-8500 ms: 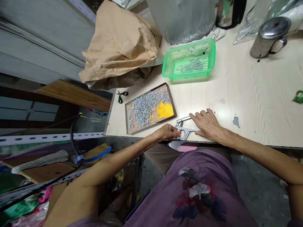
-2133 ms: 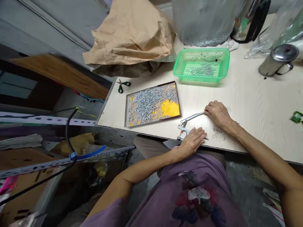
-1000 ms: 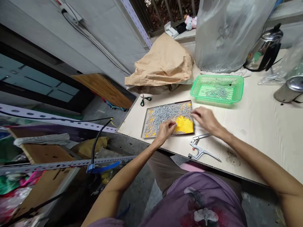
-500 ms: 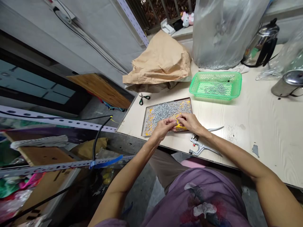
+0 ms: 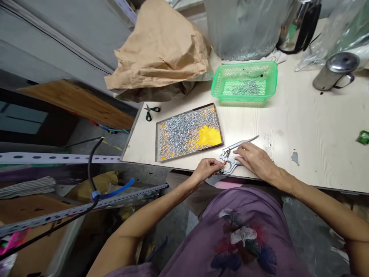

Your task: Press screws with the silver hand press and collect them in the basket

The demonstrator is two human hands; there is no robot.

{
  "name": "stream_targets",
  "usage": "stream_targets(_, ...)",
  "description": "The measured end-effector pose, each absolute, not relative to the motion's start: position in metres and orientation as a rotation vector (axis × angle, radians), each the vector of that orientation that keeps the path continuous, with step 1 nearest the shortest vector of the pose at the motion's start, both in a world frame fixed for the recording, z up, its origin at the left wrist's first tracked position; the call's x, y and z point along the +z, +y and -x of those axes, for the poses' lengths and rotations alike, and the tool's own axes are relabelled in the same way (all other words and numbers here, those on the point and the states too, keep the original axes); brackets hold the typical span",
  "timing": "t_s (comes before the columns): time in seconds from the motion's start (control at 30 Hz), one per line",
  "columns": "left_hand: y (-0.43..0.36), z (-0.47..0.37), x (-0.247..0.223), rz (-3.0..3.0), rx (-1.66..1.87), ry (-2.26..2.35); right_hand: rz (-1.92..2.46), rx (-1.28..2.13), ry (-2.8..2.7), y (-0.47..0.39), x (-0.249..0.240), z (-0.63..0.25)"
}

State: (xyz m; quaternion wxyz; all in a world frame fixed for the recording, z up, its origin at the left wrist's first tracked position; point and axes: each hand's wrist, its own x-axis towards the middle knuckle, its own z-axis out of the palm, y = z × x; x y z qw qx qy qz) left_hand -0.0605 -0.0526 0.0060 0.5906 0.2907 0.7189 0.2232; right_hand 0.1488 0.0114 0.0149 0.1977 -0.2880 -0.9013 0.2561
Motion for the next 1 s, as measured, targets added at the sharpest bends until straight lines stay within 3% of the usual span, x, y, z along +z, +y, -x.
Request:
stream_targets(0.53, -0.047, 0.056, 0.008, -0.658, 0.199, 1.761, 0.979, 0.629, -2.664, -0.032, -0.023, -0.162)
stream_targets(1.0, -0.049, 0.054, 0.01, -0.631, 0.241, 1.756, 0.962, 0.283, -2.862, 0.03, -0.02, -0.174)
